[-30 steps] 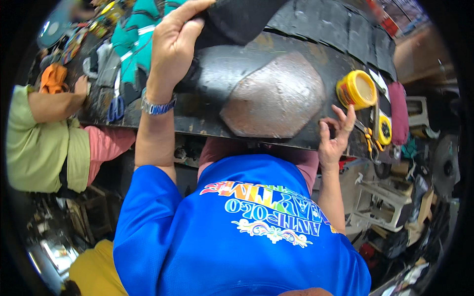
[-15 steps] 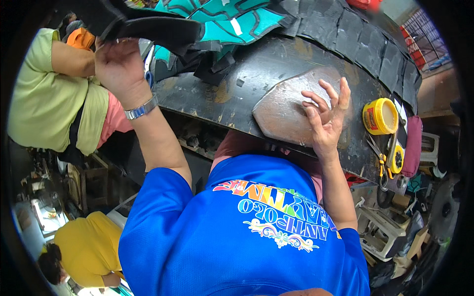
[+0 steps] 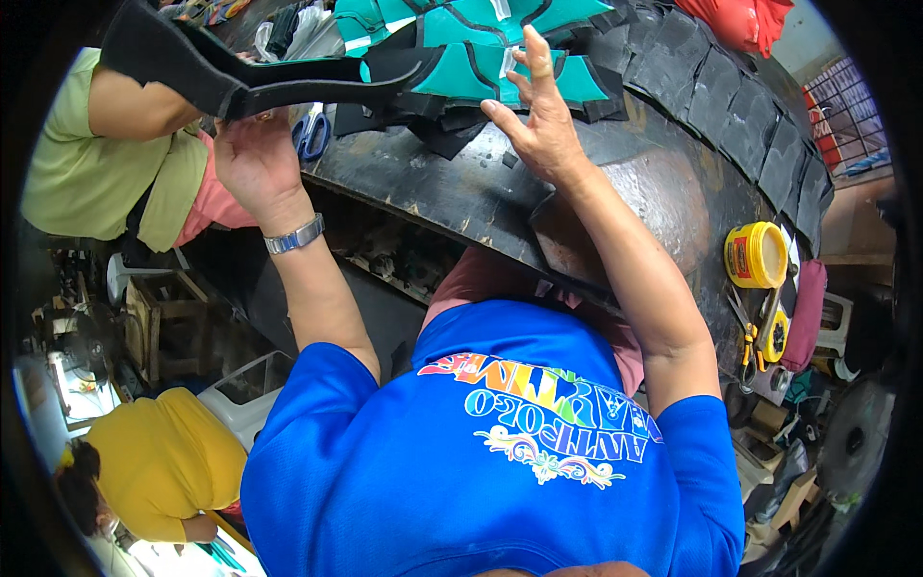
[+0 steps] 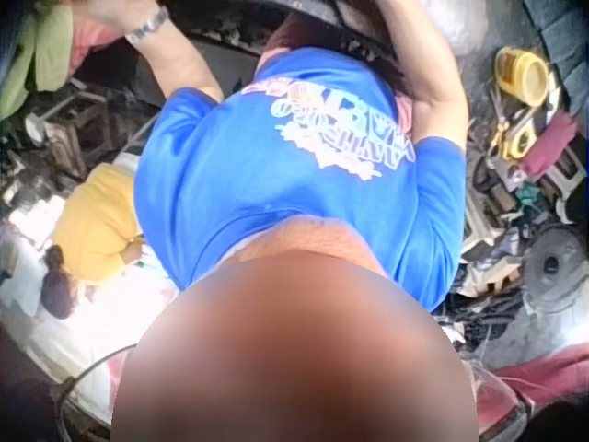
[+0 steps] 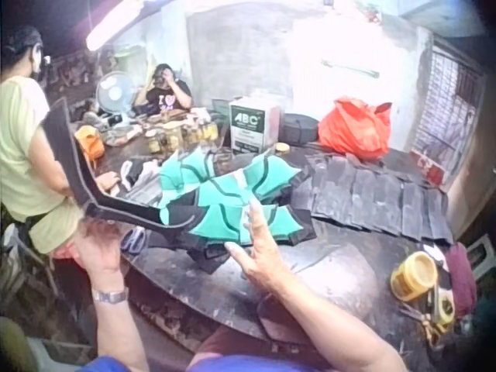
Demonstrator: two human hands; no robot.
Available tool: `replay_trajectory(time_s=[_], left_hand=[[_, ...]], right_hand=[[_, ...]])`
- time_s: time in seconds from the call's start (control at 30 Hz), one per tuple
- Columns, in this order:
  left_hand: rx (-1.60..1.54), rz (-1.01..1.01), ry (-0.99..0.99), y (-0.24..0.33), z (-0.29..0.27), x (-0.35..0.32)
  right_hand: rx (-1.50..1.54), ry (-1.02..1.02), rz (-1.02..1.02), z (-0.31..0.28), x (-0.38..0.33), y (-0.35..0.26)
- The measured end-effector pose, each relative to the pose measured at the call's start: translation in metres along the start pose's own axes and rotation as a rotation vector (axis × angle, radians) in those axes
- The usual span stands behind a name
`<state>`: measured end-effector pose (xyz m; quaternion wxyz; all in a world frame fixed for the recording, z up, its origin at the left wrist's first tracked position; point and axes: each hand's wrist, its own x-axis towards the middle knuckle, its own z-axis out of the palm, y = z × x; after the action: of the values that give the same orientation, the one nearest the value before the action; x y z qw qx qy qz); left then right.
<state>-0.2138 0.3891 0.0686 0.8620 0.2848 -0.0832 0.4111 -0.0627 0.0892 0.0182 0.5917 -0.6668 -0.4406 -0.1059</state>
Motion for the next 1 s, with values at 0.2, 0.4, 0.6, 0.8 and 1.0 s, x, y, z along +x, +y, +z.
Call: replay_trajectory(time_s=[0.2, 0.4, 0.6, 0.8, 1.0], left_hand=[[-0.29, 0.175, -0.011, 0.04, -0.023, 0.004], [-0.449, 0.266, -0.216, 0.058, 0.011, -0.002], [0.177, 0.394, -0.319, -0.008, 0.082, -0.003], [1.088, 0.752, -1.166, -0.064, 0.158, 0.006], [1.018, 0.633, -1.799, -0.161, 0.202, -0.055]], right_hand=[[-0.161, -0.049, 0.024, 0.016, -0.003, 0.028], [-0.044, 0.318, 0.208, 0.009, 0.005, 0.016], [0.234, 0.553, 0.19, -0.071, -0.011, -0.021], [-0.129, 0.559, 0.191, -0.226, -0.085, -0.09], [-0.974, 0.233, 0.776, -0.34, -0.137, -0.108]])
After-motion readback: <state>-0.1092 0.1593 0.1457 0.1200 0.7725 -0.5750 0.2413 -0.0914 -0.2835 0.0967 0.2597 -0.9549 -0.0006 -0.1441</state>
